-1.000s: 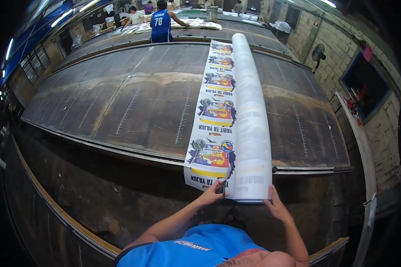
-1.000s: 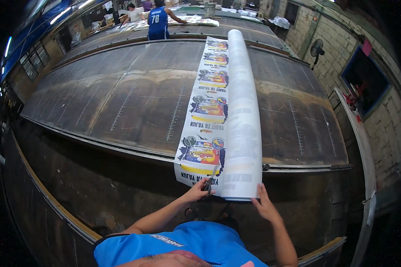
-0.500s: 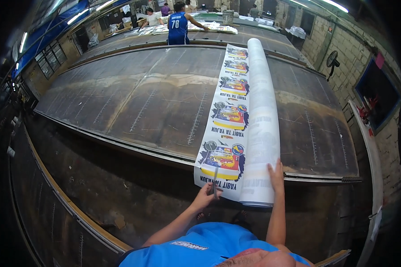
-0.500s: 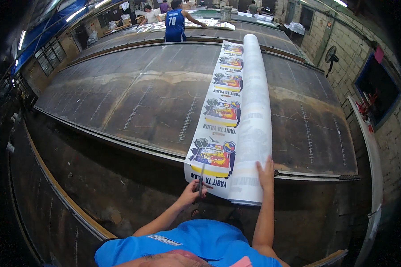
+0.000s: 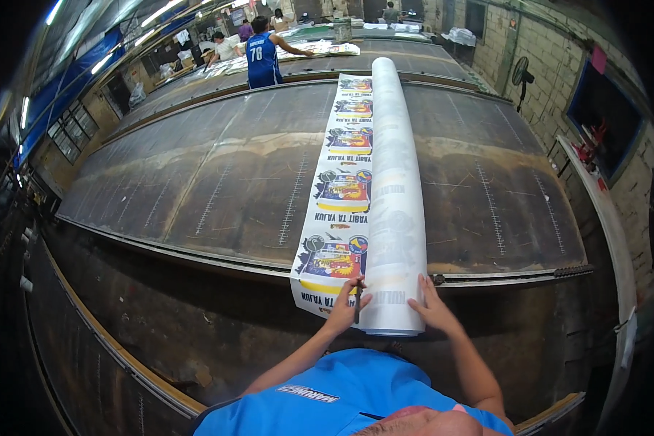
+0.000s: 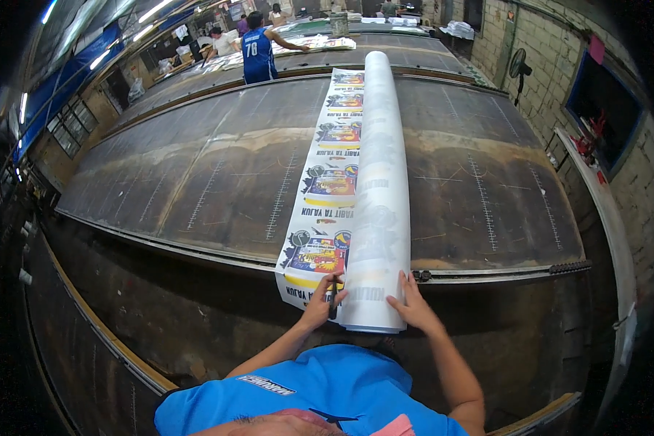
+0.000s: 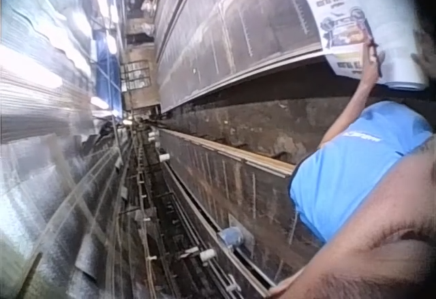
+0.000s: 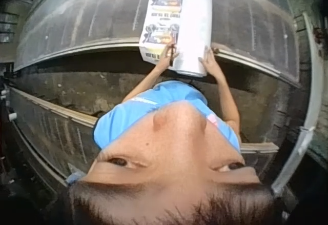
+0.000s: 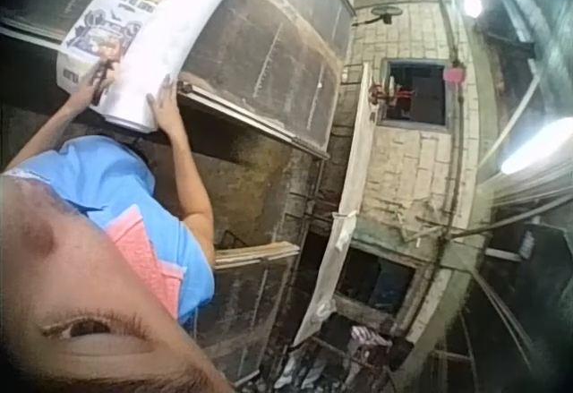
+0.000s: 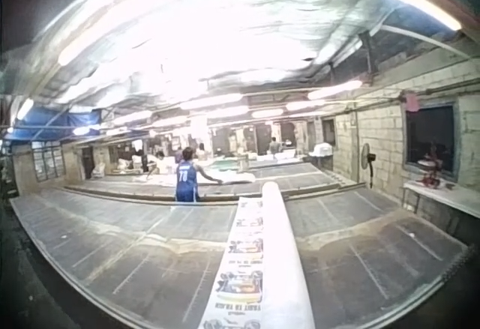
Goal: Cutting printed fabric sheets with scissors on a large industrial table.
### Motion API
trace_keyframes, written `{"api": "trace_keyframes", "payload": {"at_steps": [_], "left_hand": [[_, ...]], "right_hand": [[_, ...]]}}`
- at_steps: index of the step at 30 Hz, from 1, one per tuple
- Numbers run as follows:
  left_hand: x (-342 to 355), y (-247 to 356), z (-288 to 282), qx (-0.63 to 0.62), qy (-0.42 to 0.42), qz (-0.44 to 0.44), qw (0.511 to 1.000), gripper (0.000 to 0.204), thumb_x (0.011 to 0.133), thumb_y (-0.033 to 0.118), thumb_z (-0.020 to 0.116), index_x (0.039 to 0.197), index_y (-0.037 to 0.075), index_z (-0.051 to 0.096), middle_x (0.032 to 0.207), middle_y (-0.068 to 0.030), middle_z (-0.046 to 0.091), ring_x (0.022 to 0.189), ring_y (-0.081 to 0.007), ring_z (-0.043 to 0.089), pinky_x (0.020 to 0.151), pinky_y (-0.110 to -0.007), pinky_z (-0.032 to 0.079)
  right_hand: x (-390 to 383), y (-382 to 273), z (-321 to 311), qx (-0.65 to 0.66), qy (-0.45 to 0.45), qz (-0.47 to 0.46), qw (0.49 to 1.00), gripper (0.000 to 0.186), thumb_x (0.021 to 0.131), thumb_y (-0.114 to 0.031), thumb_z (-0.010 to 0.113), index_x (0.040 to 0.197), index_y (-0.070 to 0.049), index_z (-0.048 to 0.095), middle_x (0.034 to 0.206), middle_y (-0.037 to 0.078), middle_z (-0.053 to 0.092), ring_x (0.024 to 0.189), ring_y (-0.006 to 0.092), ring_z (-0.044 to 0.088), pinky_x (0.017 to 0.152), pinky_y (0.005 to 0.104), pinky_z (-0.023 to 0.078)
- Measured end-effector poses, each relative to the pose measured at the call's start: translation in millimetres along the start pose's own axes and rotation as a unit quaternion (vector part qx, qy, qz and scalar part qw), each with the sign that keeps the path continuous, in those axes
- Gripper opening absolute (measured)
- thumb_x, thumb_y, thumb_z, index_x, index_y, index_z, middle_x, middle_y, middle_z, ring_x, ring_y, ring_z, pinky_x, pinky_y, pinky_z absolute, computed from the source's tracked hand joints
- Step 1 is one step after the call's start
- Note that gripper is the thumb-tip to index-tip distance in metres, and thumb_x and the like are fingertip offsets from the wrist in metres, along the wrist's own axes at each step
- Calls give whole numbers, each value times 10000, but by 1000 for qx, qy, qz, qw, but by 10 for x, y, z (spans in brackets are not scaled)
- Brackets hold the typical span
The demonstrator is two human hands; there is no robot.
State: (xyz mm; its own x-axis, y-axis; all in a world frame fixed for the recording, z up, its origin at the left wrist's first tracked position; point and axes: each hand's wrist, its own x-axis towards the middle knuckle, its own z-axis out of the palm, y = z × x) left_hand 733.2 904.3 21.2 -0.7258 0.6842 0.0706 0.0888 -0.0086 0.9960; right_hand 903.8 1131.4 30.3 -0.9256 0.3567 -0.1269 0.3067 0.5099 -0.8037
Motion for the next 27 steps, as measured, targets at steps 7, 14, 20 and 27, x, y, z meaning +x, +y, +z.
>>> {"api": "trace_keyframes", "payload": {"at_steps": [7, 14, 20, 27], "left_hand": [[163, -166, 417, 101, -50, 0, 994, 699, 890, 254, 722, 1448, 40, 359, 1442, -203, 374, 1348, -315, 375, 1124, -392, 296], [185, -278, 339, 122, -78, -46, 988, 873, 906, 359, 699, 1548, 55, 192, 1620, -206, 123, 1491, -315, 158, 1203, -390, 136], [106, -277, 413, 69, -39, -116, 990, 951, 873, 377, 736, 1565, 68, 163, 1617, -199, 148, 1493, -306, 151, 1204, -388, 137], [147, -317, 371, 46, -25, -153, 987, 1005, 853, 360, 764, 1570, 53, 129, 1523, -222, 350, 1402, -299, 336, 1159, -347, 244]], "right_hand": [[-215, -296, -2443, -160, 206, -80, 962, 646, 1013, -440, 488, 1497, -31, 365, 1604, 197, 214, 1497, 299, 191, 1198, 383, 169], [631, 35, -2367, 67, 527, -180, 828, 599, 1071, -378, 319, 1528, 2, 249, 1613, 151, 213, 1499, 248, 182, 1221, 374, 127], [1134, 441, 215, 73, 184, -41, 979, 866, 921, -428, 637, 1555, -39, 192, 1583, 297, 155, 1477, 404, 177, 1176, 469, 213], [559, 770, 195, 130, 53, -75, 987, 832, 1001, -446, 493, 1560, -4, 63, 1617, 255, 56, 1507, 353, 80, 1206, 420, 96]]}}
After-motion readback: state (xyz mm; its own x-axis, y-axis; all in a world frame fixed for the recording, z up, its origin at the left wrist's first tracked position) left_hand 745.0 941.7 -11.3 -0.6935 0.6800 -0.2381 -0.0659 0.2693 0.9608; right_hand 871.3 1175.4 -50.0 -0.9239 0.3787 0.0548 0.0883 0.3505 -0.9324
